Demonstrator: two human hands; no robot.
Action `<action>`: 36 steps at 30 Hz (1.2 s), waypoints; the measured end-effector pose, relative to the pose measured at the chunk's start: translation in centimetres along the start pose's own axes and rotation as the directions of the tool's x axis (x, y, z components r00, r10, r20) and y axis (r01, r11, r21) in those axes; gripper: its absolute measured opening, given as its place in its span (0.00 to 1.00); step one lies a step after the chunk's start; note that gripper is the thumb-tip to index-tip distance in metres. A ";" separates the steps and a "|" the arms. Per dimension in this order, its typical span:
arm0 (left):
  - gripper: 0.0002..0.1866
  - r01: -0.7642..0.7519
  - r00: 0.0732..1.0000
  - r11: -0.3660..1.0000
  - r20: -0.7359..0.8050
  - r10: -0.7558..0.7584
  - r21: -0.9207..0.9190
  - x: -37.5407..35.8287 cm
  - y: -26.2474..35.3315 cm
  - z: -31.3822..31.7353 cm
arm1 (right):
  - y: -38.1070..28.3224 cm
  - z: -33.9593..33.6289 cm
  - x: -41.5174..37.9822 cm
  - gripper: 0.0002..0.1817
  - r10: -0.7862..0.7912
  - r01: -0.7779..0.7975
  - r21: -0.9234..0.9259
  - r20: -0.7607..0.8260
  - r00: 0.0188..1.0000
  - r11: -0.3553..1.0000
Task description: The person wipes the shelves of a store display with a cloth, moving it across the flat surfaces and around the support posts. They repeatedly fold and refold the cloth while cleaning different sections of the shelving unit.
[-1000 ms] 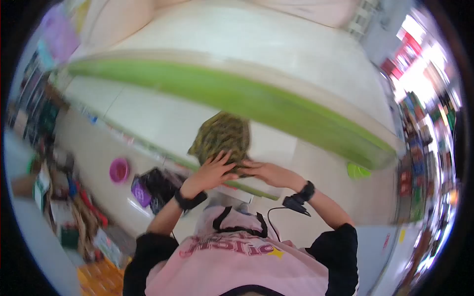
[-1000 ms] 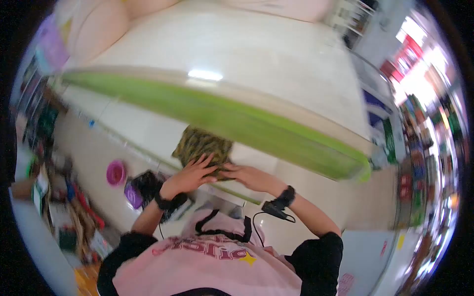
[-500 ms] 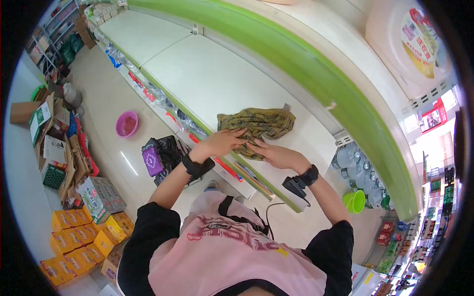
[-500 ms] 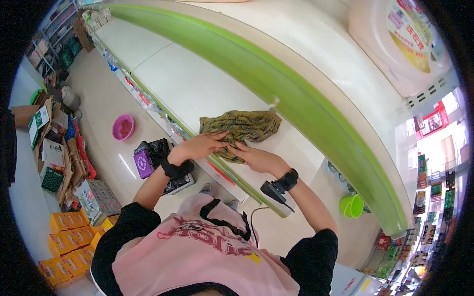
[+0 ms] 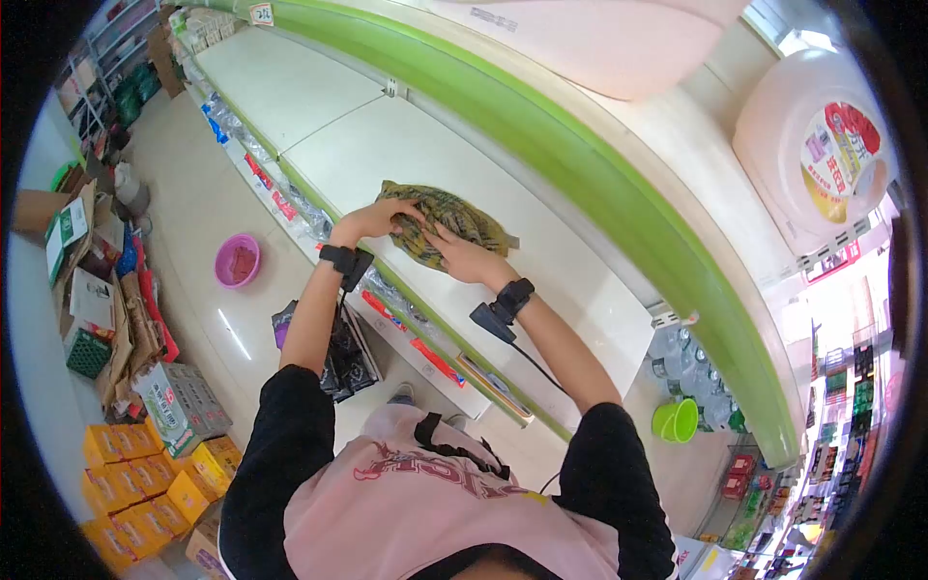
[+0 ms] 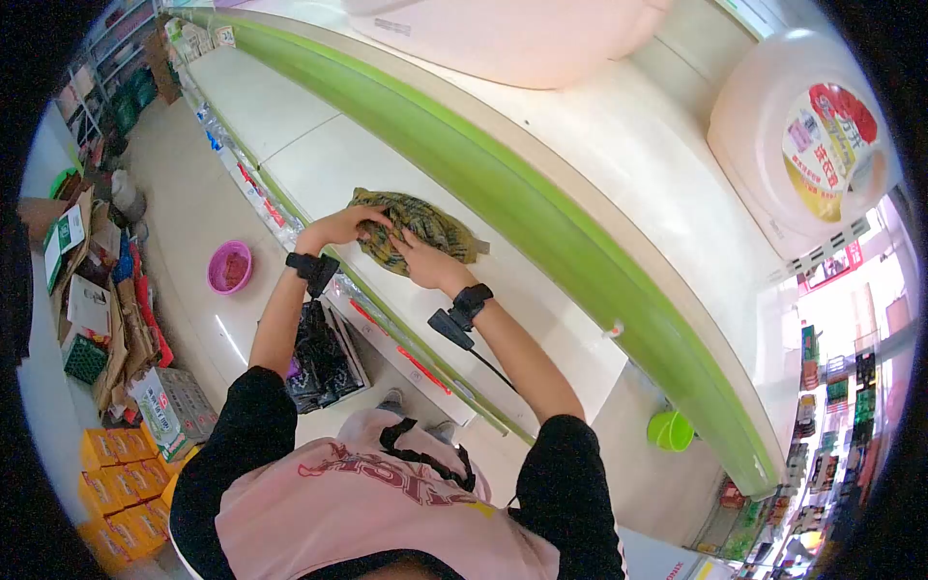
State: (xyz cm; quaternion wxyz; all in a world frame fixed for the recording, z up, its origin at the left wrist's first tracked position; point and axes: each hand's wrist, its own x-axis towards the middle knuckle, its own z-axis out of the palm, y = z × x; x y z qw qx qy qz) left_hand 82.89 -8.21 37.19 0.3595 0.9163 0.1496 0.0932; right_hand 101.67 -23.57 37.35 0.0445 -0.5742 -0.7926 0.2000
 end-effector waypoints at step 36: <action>0.04 -0.090 0.942 0.864 -0.240 0.236 0.496 -3.6 16.5 13.5 | -5.0 0.2 -24.8 0.21 0.262 -0.217 0.333 -0.096 0.960 0.918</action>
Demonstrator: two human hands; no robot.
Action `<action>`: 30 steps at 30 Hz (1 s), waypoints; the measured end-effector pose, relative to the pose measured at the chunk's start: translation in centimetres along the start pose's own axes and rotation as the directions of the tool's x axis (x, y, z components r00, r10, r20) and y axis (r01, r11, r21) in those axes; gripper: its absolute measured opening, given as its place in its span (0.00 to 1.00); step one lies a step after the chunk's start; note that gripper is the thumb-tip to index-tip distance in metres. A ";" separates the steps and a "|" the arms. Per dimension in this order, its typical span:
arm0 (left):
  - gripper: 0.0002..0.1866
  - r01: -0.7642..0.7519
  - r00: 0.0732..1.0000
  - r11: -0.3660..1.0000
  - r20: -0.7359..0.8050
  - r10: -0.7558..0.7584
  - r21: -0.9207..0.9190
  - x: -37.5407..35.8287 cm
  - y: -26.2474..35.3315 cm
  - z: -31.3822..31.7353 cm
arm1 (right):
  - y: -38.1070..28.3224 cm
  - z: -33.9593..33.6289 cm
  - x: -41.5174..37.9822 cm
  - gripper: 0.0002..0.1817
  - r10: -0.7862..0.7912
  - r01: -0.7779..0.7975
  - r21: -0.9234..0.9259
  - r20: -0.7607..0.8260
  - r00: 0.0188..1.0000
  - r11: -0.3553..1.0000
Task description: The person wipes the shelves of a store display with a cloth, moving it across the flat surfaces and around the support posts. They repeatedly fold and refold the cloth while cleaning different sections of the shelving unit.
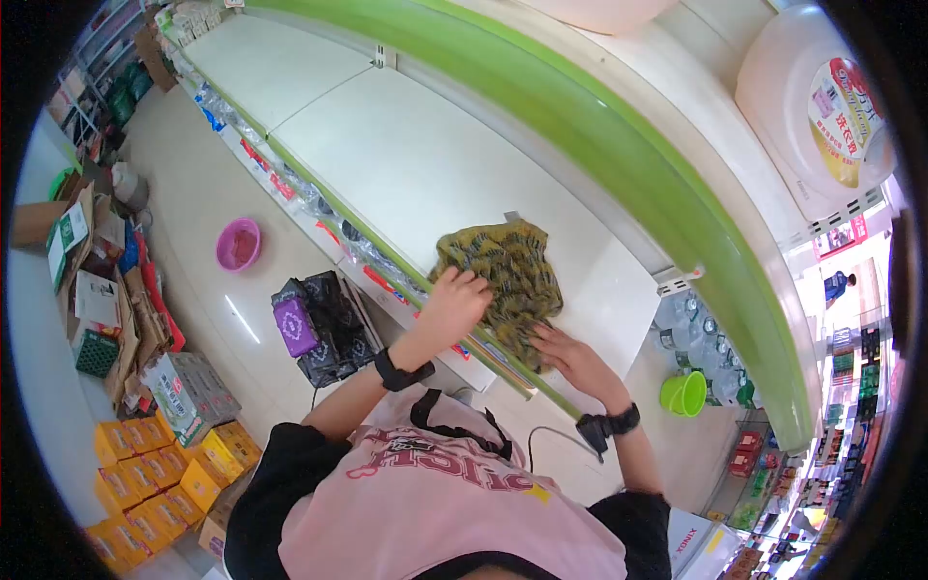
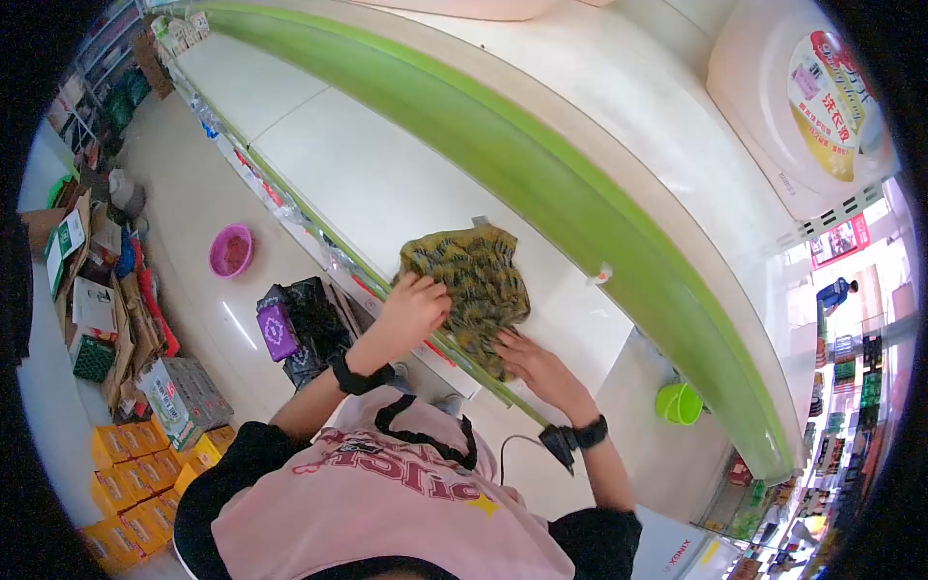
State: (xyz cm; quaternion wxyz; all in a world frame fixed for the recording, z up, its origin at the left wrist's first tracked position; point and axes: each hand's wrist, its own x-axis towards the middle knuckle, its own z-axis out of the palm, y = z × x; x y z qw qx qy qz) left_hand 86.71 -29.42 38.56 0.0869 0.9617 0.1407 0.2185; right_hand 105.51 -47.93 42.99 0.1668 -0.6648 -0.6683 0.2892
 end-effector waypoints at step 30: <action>0.04 0.452 0.880 0.886 -0.113 -0.462 -0.101 0.7 -4.6 2.5 | -1.9 2.6 13.2 0.09 -0.403 0.331 -0.525 -0.024 0.915 0.784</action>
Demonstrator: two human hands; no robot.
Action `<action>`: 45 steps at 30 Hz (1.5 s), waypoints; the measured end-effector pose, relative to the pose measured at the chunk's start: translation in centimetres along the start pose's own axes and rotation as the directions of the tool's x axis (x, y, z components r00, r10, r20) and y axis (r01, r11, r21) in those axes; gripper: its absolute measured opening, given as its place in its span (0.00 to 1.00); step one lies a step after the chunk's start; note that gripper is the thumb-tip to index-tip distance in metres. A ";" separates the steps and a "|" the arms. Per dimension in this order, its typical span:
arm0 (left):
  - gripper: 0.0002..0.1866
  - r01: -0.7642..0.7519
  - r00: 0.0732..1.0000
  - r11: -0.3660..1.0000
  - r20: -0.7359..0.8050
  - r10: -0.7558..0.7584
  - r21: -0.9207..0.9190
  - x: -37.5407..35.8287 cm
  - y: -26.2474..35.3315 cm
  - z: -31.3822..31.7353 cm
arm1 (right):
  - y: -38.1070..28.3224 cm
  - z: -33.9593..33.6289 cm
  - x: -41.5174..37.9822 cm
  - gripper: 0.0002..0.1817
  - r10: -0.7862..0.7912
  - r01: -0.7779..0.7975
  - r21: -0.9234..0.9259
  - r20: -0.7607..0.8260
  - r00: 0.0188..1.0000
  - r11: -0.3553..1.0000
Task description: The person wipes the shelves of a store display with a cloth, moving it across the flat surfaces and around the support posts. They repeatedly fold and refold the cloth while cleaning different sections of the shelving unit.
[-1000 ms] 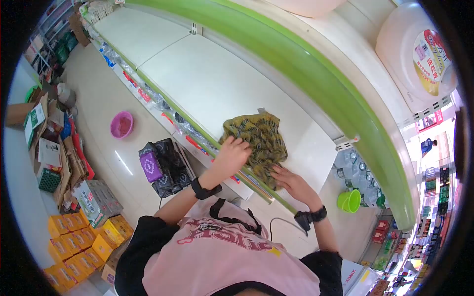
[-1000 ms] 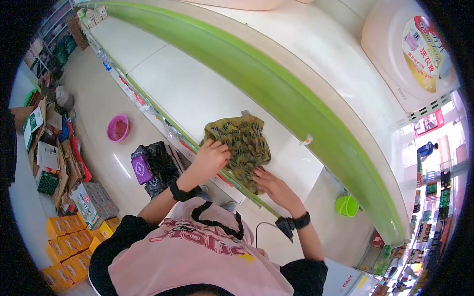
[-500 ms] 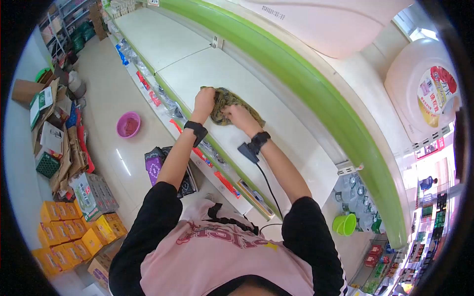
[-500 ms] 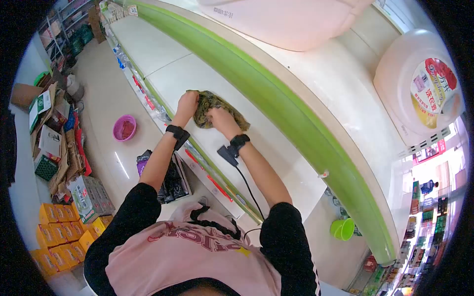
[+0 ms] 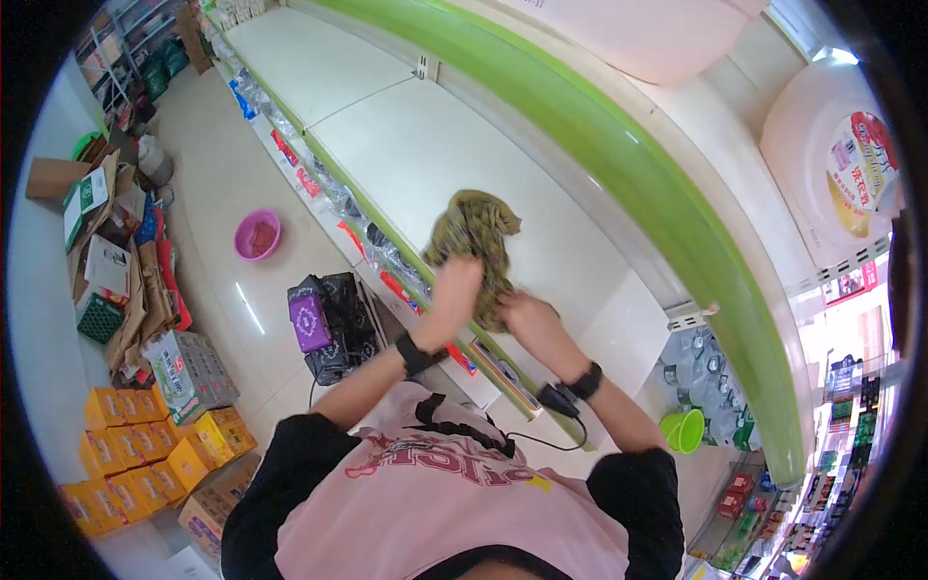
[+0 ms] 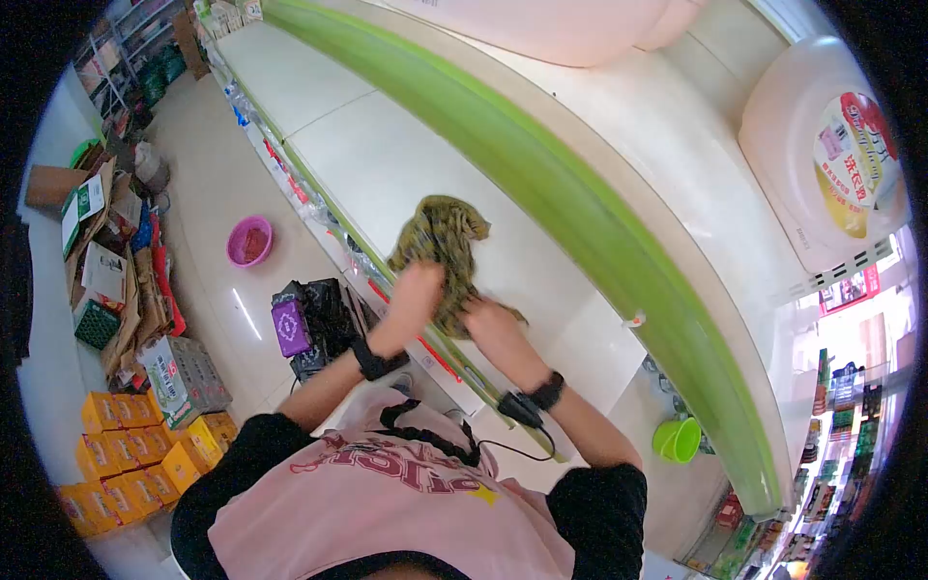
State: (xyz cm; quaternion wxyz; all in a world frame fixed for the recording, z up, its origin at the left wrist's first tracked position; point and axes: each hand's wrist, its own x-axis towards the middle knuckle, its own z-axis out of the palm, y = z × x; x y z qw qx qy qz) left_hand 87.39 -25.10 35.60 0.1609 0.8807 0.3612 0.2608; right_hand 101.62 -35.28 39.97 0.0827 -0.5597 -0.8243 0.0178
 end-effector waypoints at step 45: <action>0.02 -0.020 0.989 0.985 -0.145 -0.005 -0.170 1.2 -3.5 -1.1 | -2.0 1.6 3.8 0.11 -0.008 0.007 -0.124 -0.008 1.000 0.992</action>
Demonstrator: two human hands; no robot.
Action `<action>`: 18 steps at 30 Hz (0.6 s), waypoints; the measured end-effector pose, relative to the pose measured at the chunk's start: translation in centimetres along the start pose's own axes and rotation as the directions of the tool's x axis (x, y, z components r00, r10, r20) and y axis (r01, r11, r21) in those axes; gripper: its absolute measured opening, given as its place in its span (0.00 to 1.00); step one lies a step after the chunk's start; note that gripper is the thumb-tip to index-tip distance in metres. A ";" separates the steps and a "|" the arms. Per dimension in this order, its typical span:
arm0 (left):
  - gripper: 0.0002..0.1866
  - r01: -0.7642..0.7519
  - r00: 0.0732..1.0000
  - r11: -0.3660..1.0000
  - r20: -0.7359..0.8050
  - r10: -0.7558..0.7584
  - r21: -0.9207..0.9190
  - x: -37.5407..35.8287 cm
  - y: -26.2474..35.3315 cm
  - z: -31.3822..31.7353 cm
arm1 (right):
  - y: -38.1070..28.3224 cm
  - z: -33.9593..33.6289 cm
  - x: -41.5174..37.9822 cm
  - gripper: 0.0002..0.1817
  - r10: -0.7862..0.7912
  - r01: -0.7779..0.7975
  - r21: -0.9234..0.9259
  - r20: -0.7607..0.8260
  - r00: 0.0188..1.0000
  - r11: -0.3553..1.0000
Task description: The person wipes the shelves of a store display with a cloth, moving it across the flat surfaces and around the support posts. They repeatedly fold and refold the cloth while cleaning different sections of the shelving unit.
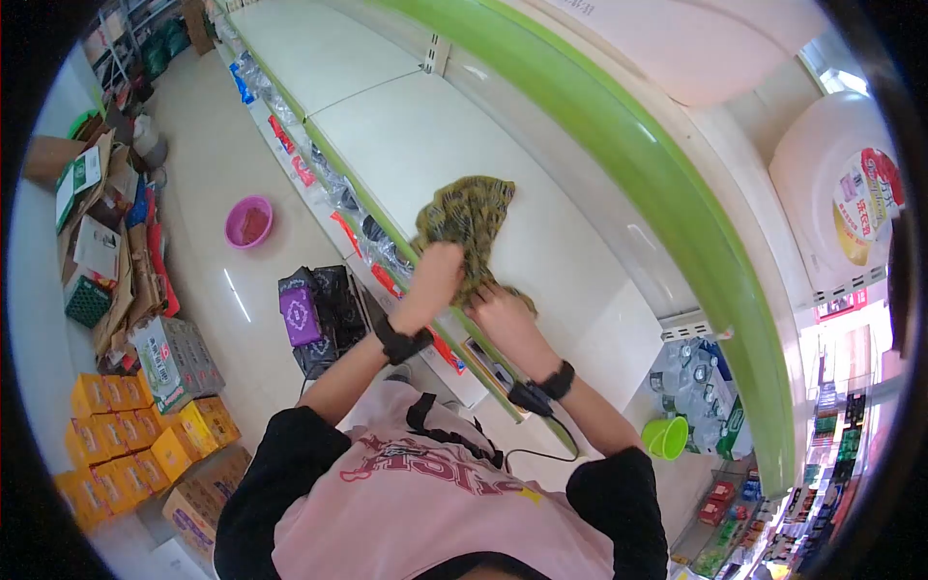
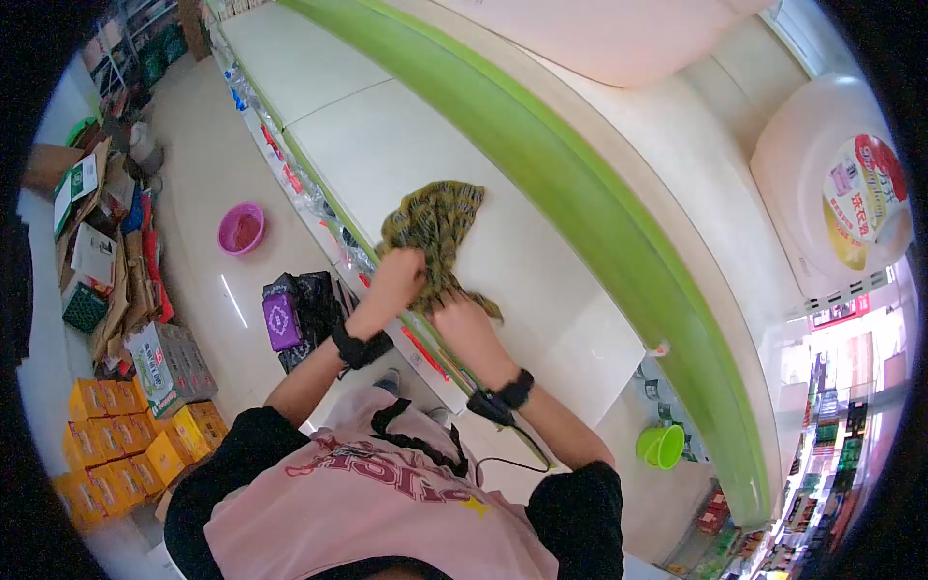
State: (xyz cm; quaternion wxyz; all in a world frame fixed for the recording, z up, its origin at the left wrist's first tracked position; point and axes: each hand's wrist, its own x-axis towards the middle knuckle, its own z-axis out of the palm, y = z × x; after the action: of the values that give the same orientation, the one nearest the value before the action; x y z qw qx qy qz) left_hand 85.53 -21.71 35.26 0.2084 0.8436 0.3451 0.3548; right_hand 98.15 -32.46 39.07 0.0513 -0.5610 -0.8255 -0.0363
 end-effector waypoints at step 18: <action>0.03 0.215 0.976 0.974 -0.041 -0.212 0.067 11.1 -9.9 -1.0 | 4.0 2.4 14.0 0.07 0.180 -0.179 -0.089 0.003 0.984 0.980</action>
State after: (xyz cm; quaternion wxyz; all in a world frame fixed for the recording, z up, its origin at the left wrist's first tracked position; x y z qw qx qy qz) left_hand 86.12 -6.81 35.02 0.2092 0.8023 0.4496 0.3321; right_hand 96.67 -17.77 38.41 0.0249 -0.6351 -0.7693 -0.0647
